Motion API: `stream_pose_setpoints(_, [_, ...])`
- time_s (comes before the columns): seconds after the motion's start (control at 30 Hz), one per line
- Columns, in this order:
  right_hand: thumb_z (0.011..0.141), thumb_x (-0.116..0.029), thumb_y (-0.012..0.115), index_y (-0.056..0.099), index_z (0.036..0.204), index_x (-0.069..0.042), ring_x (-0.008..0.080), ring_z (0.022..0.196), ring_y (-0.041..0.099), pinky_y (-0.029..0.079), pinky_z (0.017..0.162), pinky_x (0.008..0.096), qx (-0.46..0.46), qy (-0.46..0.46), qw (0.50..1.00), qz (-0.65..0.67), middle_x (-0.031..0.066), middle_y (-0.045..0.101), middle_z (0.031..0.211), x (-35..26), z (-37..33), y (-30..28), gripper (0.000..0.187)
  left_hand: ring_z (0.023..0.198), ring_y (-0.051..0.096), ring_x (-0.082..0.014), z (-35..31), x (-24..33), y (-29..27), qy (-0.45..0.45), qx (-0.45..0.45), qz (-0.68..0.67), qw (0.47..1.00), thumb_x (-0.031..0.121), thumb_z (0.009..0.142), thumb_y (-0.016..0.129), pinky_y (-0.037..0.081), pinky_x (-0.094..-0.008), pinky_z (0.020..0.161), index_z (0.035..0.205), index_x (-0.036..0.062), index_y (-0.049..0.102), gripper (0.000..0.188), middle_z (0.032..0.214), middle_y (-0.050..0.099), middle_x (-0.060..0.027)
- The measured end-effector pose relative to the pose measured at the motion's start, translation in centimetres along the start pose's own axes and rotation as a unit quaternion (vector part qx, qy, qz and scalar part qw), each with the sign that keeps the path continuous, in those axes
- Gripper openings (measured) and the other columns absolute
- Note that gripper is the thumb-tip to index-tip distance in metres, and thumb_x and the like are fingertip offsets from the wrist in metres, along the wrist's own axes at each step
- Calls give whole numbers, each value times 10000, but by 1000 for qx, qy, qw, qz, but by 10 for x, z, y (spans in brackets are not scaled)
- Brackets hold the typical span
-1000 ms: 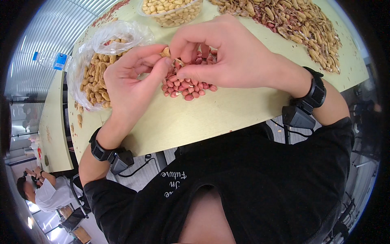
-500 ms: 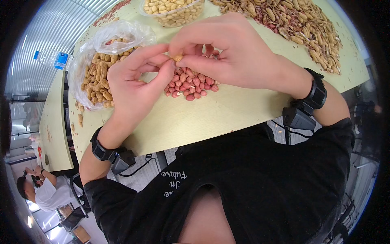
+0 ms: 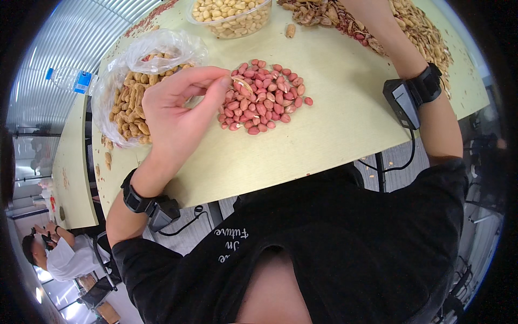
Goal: Peeling peanuts and separating the nuts from the shells.
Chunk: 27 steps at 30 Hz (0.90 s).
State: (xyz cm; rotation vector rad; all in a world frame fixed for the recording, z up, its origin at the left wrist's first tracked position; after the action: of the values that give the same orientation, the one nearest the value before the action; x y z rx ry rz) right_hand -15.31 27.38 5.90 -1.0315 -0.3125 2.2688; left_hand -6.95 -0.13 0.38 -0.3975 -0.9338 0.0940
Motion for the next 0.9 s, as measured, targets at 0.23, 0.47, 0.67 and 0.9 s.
stream_pose_setpoints(0.23, [882, -54, 731, 673, 1070, -33, 79, 697, 606, 477, 610, 237, -199, 9, 977, 77, 8, 642, 803, -34, -45, 40, 198, 682, 733, -130, -1, 5, -1, 16, 1, 46, 999, 14, 843, 732, 595, -256, 608, 950, -12, 760, 114, 777, 756, -90])
stream_pose_setpoints(0.47, [843, -59, 761, 685, 996, -62, 106, 636, 662, 491, 551, 255, -348, -166, 908, 163, 13, 679, 735, -83, -88, 60, 170, 692, 736, -133, 1, 5, 0, -21, -5, 21, 1000, 19, 851, 719, 613, -268, 605, 949, -24, 754, 113, 780, 755, -96])
stream_pose_setpoints(0.67, [874, -45, 731, 700, 976, -59, 122, 776, 688, 520, 678, 267, -316, -179, 919, 154, 14, 705, 862, -70, -80, 59, 107, 744, 746, -143, 0, -5, 2, -35, -9, -5, 999, 42, 860, 742, 612, -271, 695, 960, -8, 759, 113, 825, 761, -98])
stream_pose_setpoints(0.9, [896, -40, 695, 694, 984, -42, 148, 811, 700, 530, 714, 285, -312, -159, 923, 159, 32, 718, 911, -68, -78, 60, 88, 837, 744, -142, -3, -3, 7, -54, -40, -35, 997, 14, 858, 769, 588, -244, 749, 1030, -22, 743, 178, 930, 759, -90])
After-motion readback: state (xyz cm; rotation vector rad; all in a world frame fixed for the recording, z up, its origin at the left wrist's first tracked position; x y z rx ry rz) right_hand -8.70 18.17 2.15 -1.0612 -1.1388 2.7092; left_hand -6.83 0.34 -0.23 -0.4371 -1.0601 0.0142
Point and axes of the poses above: each hand's wrist, its own z-axis towards the middle knuckle, its own y-axis out of the palm, x = y × z, the point moved 6 cm from there along z, towards the middle knuckle
